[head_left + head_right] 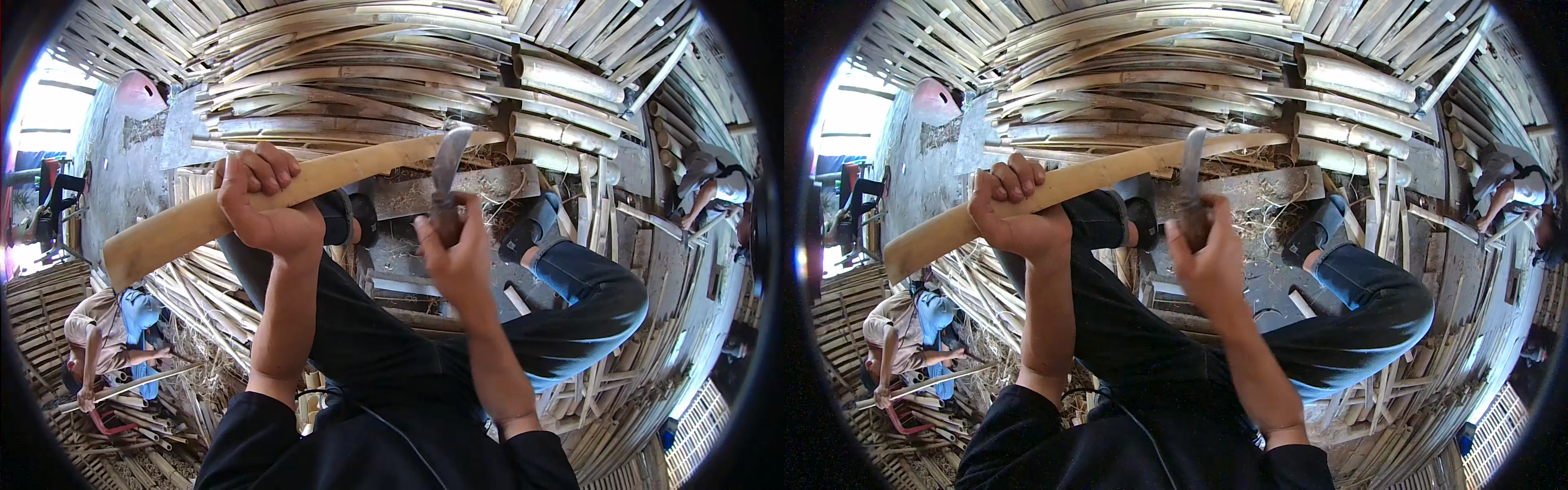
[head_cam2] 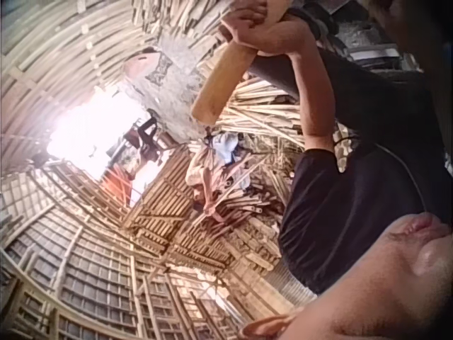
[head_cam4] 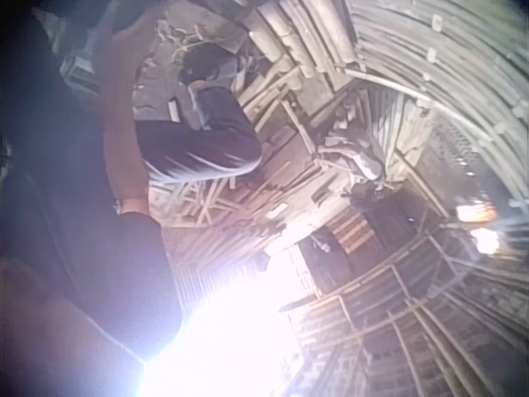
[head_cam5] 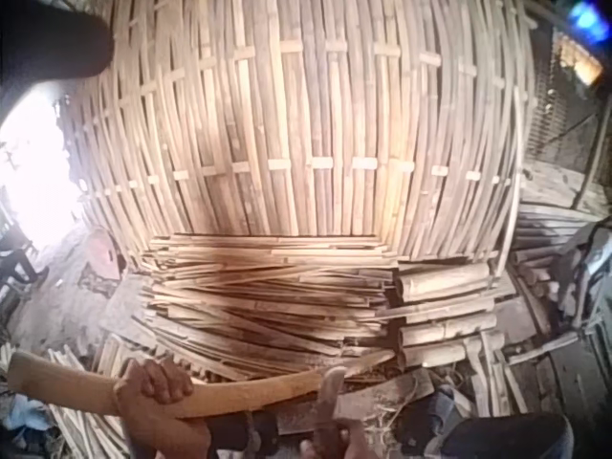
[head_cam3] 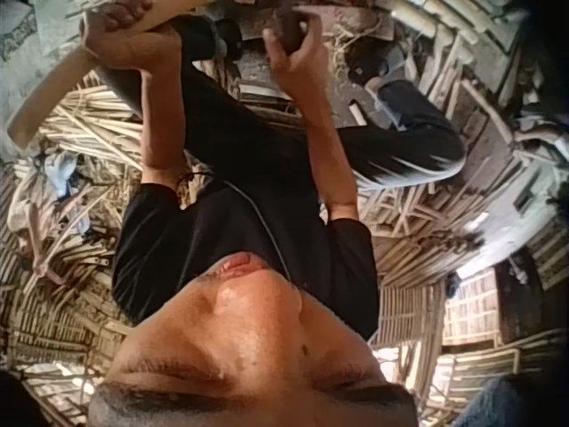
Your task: The recorder is using a small blade to shave and smooth the surface of a bamboo strip.
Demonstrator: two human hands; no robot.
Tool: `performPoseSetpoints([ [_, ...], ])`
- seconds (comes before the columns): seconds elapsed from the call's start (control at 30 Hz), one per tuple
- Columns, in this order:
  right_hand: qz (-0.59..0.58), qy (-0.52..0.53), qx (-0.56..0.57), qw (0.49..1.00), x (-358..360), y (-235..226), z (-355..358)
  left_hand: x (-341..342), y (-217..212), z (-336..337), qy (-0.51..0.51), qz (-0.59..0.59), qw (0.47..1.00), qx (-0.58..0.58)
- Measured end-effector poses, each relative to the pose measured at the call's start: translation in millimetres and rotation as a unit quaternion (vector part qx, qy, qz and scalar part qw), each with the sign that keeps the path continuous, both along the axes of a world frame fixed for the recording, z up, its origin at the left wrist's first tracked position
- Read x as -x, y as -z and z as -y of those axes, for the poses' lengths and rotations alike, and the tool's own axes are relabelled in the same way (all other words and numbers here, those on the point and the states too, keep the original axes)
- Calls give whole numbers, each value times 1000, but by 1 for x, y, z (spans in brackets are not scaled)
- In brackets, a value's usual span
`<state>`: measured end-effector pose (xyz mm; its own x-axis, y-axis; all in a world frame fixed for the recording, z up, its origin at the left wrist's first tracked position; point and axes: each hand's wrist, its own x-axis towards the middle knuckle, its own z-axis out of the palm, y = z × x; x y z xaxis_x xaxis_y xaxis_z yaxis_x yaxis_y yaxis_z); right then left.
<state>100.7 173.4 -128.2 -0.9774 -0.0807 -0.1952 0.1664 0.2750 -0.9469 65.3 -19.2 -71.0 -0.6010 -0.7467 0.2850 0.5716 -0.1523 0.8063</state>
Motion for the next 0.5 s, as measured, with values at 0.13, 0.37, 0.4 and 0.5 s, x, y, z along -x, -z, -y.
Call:
performPoseSetpoints([
  [0.13,-174,36,-94,980,-21,33,29,-4,0,-5,33,-19,999,30],
  [0.37,-159,8,-91,983,0,22,43,-7,5,-5,-10,6,1000,15],
  [0.4,-163,12,-81,983,-9,10,42,-12,5,-9,7,-8,999,38],
  [0.5,-156,-35,-220,962,-8,48,24,-19,3,-17,14,-16,998,56],
])
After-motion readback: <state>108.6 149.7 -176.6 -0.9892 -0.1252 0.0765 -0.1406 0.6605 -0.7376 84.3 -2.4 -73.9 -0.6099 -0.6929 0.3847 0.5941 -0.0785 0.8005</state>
